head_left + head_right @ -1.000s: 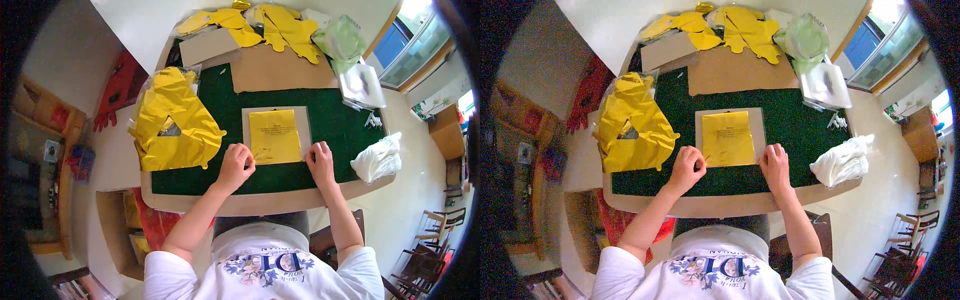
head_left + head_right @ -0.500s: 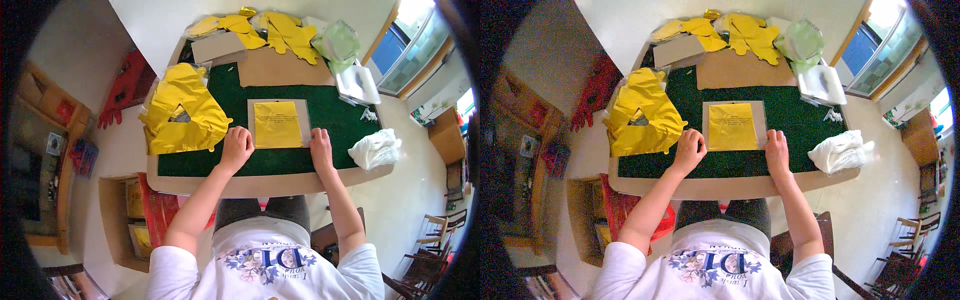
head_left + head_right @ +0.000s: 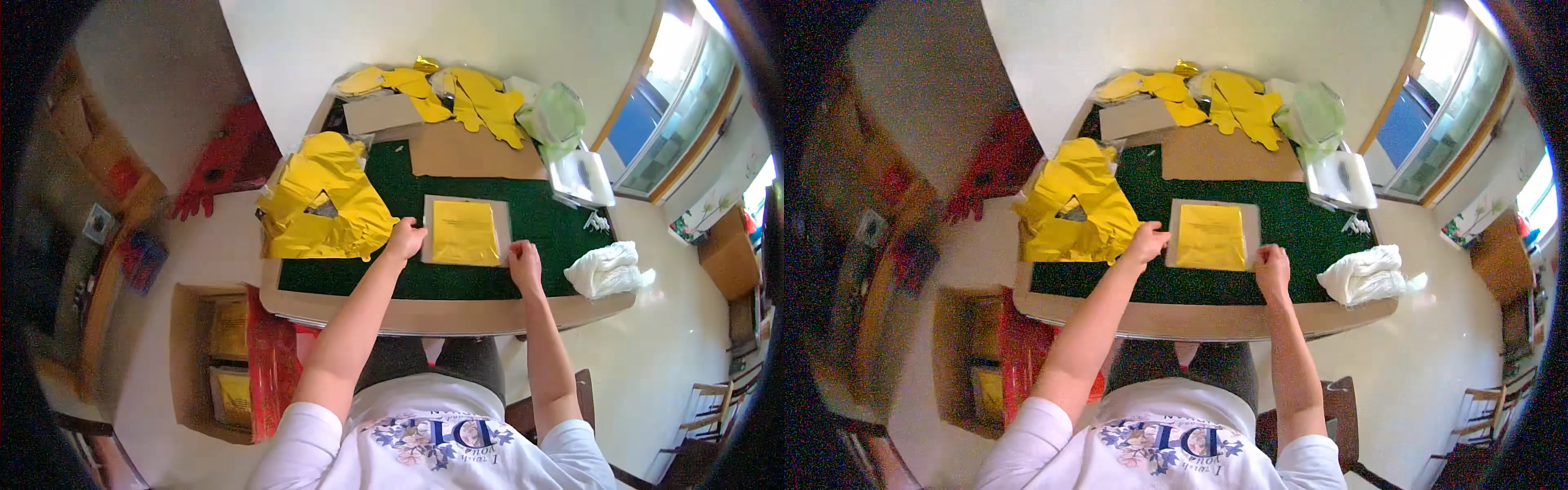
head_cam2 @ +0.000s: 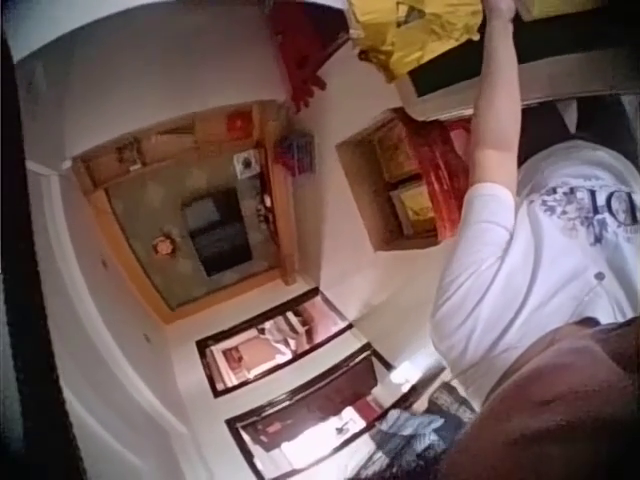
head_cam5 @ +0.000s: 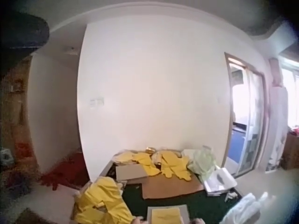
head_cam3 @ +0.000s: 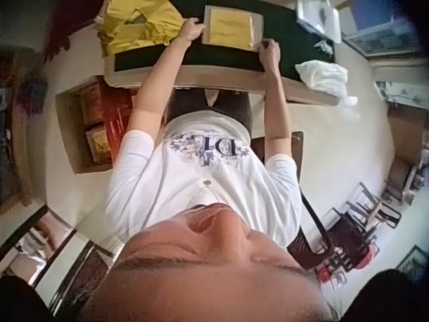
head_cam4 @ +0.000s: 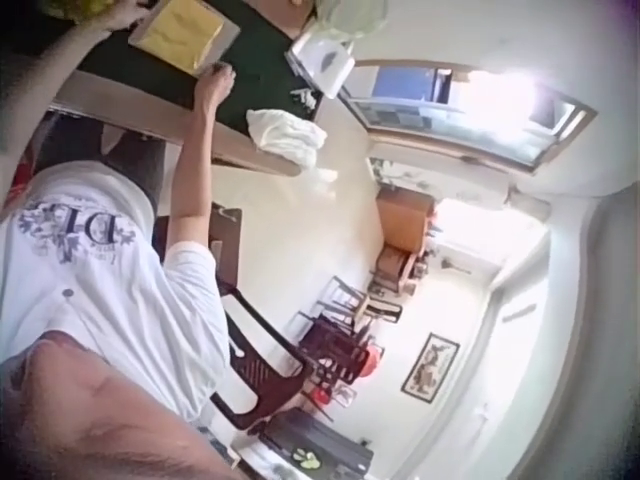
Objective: The person folds a gold foil balloon and slides it into a plastic sleeve before unfolding a larger balloon and folding it around a cardboard sheet.
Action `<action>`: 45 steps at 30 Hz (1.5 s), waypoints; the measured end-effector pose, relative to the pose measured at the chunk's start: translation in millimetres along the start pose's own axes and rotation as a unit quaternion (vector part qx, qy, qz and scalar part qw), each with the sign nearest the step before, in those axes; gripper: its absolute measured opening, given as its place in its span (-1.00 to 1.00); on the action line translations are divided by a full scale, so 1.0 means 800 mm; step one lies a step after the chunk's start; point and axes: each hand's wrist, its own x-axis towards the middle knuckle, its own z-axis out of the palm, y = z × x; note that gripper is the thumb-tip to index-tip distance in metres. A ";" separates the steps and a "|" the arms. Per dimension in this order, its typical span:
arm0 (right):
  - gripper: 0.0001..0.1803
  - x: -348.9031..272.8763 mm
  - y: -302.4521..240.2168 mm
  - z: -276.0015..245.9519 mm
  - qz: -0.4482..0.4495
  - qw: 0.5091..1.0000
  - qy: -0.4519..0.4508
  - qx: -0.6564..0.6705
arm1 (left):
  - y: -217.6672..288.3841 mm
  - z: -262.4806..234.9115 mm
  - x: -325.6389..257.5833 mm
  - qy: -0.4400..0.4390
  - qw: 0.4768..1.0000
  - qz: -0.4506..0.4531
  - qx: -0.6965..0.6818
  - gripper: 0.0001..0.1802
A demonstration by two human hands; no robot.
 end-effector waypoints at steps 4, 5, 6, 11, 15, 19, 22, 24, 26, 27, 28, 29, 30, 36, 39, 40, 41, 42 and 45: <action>-0.82 -0.016 -0.011 -0.001 0.053 0.989 -0.062 0.125 | 0.032 -0.006 -0.033 -0.017 0.995 0.061 -0.076 -0.67; -0.85 -0.017 -0.001 0.006 0.001 0.985 -0.032 0.169 | 0.020 -0.003 -0.029 0.000 0.995 0.061 -0.076 -0.71; -0.83 -0.020 0.006 0.000 0.000 0.980 -0.019 0.196 | 0.044 -0.002 -0.040 -0.020 0.998 0.052 -0.033 -0.70; -0.74 -0.020 0.054 -0.004 -0.023 0.958 0.103 0.265 | 0.061 -0.016 -0.049 0.042 0.988 0.106 -0.105 -0.74; -0.73 -0.017 0.074 0.005 -0.005 0.960 0.053 0.276 | 0.092 -0.158 -0.111 0.037 0.974 0.092 -0.206 -0.71; -0.72 -0.008 0.098 0.012 -0.006 0.964 0.023 0.267 | 0.095 -0.358 -0.204 0.137 0.981 0.066 -0.123 -0.58; -0.71 -0.001 0.087 0.017 -0.017 0.965 0.016 0.262 | 0.067 -0.501 -0.287 0.199 0.979 0.029 0.003 -0.62; -0.68 0.004 0.090 0.018 -0.028 0.969 0.000 0.247 | 0.062 -0.554 -0.318 0.218 0.975 0.027 0.030 -0.67; -0.65 -0.001 0.098 0.014 -0.036 0.974 -0.011 0.226 | 0.082 -0.575 -0.333 0.019 0.936 -0.046 0.350 -0.75; -0.66 -0.002 0.095 0.014 -0.041 0.975 -0.007 0.220 | 0.085 -0.556 -0.334 -0.051 0.883 -0.114 0.453 -0.77; -0.68 -0.002 0.093 0.012 -0.046 0.976 -0.002 0.215 | 0.082 -0.524 -0.331 -0.120 0.810 -0.179 0.546 -0.77; -0.68 0.000 0.093 0.012 -0.049 0.975 -0.002 0.215 | 0.061 -0.497 -0.331 -0.143 0.759 -0.237 0.589 -0.75; -0.68 -0.001 0.095 0.012 -0.042 0.976 -0.006 0.213 | 0.081 -0.463 -0.342 -0.168 0.715 -0.229 0.639 -0.79; -0.70 -0.006 0.088 0.020 -0.052 0.968 -0.015 0.244 | -0.261 -0.417 -0.436 -0.419 0.549 -0.117 0.713 -0.71; -0.71 -0.012 0.107 0.008 -0.032 0.971 -0.009 0.236 | -0.279 -0.396 -0.436 -0.360 0.731 0.130 0.565 -0.63; -0.72 -0.010 0.105 0.010 -0.033 0.974 -0.018 0.222 | -0.238 -0.407 -0.438 -0.359 0.733 0.126 0.564 -0.63; -0.72 -0.007 0.101 0.015 -0.040 0.973 -0.022 0.227 | -0.208 -0.415 -0.447 -0.220 0.817 -0.063 0.529 -0.63; -0.69 -0.004 0.102 0.017 -0.044 0.973 -0.023 0.224 | -0.192 -0.423 -0.445 -0.074 0.850 -0.245 0.461 -0.63; -0.70 0.000 0.105 0.015 -0.047 0.977 -0.020 0.208 | -0.173 -0.439 -0.427 -0.077 0.817 -0.039 0.569 -0.31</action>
